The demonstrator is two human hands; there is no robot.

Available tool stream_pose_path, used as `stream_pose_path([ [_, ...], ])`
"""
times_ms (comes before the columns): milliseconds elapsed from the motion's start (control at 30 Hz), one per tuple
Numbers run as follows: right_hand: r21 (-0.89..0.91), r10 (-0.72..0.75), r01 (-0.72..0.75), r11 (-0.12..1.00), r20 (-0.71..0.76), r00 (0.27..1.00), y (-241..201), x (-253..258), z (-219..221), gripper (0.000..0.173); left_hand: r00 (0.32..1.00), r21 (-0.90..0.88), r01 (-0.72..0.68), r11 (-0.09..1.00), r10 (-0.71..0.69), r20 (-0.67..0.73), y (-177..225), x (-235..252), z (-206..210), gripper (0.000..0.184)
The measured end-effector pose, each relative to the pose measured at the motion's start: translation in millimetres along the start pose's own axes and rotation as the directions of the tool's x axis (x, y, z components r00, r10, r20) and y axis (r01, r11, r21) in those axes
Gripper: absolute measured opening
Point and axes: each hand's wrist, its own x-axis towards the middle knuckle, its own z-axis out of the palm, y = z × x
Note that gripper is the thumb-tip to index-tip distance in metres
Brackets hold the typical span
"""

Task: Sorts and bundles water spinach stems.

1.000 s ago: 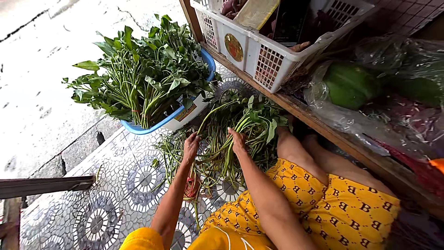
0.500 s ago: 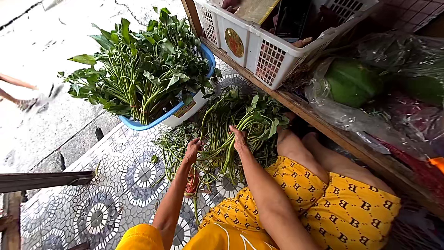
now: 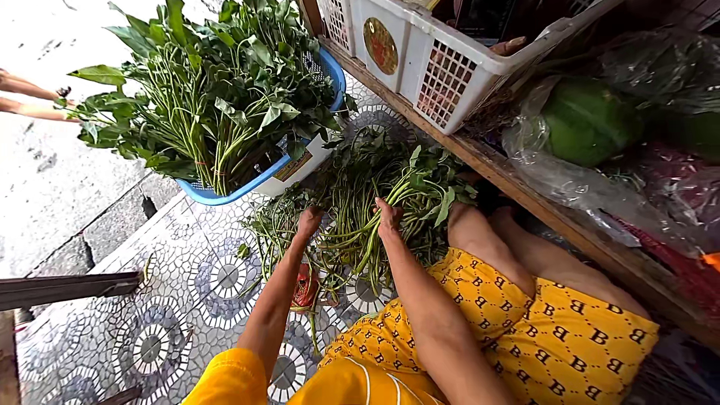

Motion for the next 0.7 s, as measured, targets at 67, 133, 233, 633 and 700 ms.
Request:
stream_pose_path([
  [67, -0.098, -0.005, 0.006, 0.995, 0.005, 1.000, -2.4, -1.0, 2.0, 0.033, 0.979, -0.125, -0.099, 0.987, 0.119, 0.166, 29.6, 28.0, 25.9, 0.035],
  [133, -0.203, -0.004, 0.009, 0.979, 0.023, 1.000, -5.9, -3.5, 2.7, 0.040, 0.959, -0.071, -0.126, 0.989, 0.140, 0.246, 44.0, 49.2, 56.7, 0.035],
  [233, -0.318, 0.021, -0.005, 0.948, 0.047, 0.999, -13.5, -5.4, 2.9, 0.046, 0.959, 0.138, -0.038, 0.990, -0.003, 0.284, 55.3, 68.8, 89.6, 0.047],
  [633, -0.385, 0.081, -0.057, 0.921, 0.047, 0.996, -15.6, -7.8, 6.6, 0.043, 0.972, -0.026, 0.099, 0.995, -0.091, 0.214, 59.7, 67.3, 96.5, 0.044],
  [700, -0.373, 0.078, -0.059, 0.926, 0.037, 0.996, -19.2, -9.0, 6.4, 0.042, 0.989, 0.007, 0.047, 0.999, -0.047, 0.141, 78.8, 56.7, 66.2, 0.048],
])
